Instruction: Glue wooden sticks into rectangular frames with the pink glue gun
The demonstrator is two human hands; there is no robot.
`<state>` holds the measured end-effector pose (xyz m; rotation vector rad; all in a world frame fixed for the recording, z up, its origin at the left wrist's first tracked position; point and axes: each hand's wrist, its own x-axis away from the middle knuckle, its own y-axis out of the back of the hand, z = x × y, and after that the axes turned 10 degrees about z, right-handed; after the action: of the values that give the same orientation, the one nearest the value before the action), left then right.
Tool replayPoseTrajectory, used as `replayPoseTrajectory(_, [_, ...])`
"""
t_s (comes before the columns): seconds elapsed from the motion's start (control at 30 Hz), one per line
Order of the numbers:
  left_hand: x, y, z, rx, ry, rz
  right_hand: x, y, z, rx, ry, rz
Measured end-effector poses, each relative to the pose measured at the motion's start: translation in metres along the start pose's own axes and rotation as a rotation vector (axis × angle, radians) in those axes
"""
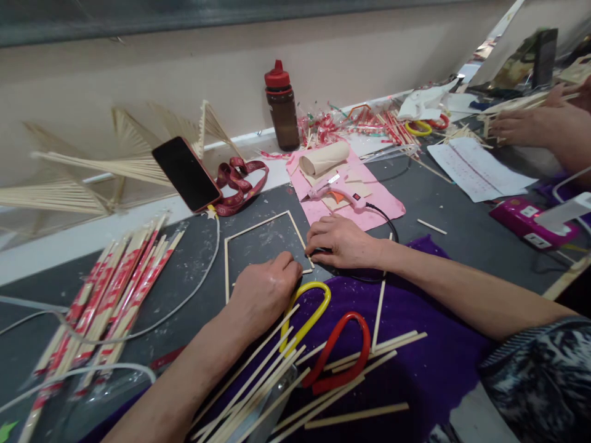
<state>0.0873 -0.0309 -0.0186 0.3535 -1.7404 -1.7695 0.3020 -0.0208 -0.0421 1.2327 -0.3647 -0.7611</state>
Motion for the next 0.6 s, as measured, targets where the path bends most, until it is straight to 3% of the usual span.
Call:
replayPoseTrajectory(0.27, [0.001,0.005,-0.008,0.033,0.047,0.06,0.0,-0.003,-0.002,0.011,-0.008,-0.006])
replayPoseTrajectory(0.6, [0.002,-0.004,-0.01,-0.062,0.058,-0.057,-0.001,-0.003,0.0,0.042,-0.026,-0.013])
